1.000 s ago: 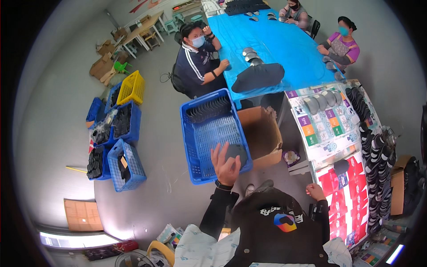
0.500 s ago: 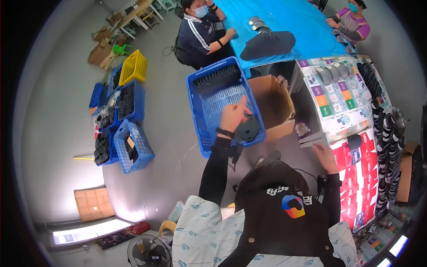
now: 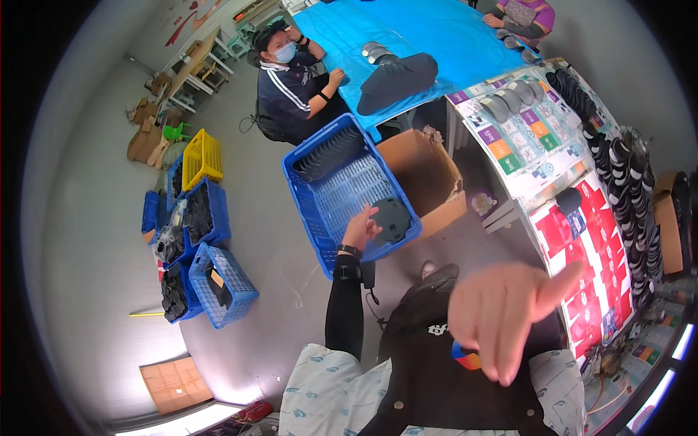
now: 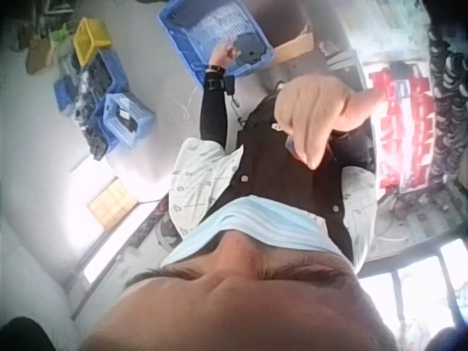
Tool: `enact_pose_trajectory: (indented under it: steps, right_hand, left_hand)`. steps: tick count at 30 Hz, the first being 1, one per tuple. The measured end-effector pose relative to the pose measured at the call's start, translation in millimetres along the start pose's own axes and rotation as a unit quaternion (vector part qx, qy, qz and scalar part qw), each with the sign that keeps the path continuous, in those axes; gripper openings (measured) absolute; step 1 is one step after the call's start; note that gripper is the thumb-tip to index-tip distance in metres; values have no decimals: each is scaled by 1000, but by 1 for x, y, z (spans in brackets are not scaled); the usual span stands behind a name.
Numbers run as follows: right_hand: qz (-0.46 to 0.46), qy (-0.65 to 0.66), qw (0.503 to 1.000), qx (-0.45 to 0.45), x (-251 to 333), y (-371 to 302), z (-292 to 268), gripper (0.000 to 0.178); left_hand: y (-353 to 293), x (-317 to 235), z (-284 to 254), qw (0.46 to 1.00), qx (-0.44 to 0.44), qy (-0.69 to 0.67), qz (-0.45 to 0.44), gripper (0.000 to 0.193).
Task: The recorder applies glue to small shoe components and places them on a template, then moves to a larger container to refill or apply more adhesive.
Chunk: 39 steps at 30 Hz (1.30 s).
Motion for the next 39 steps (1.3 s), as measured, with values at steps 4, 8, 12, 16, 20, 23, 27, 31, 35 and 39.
enact_pose_trajectory:
  steps: [4,8,12,16,20,23,27,31,35,39]
  right_hand:
    - [121,-96,977,-149,11,-30,-3,110]
    - [428,-338,778,-312,39,-147,-13,84]
    - [593,-547,515,-291,77,-273,18,55]
    - [643,-579,425,-268,109,-445,74,26]
    - [749,-480,305,-341,119,-715,193,21]
    - [494,-290,156,-805,132,-876,395,26]
    - [869,-348,140,-322,71,-906,476,20]
    - [618,-435,89,-650,104,-861,421,37]
    - [266,-433,242,-827,139,-812,395,46]
    - [-5,-170,475,-864,121,-711,270,61]
  left_hand:
    - [-3,42,8,999,-41,6,-26,53]
    - [-21,127,-9,983,-22,171,-61,44]
    - [-67,204,11,933,32,330,-139,55]
    - [-99,250,26,912,68,360,-183,60]
    - [-106,249,39,860,164,452,-170,57]
    - [-91,221,91,873,140,444,-146,45]
    - [-48,222,163,819,237,500,-154,44]
    - [-59,163,190,762,261,581,-115,39]
    - [-60,158,198,791,363,464,-165,44]
    - [-44,9,148,976,105,-80,171,53]
Point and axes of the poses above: each hand's wrist, its own y-axis towards the middle knuckle, its own z-axis out of the palm, x = y × z, the point moved 9 cm from there along y, towards the middle knuckle, and after that the axes turned 4 degrees about x, right-handed, at the moved point
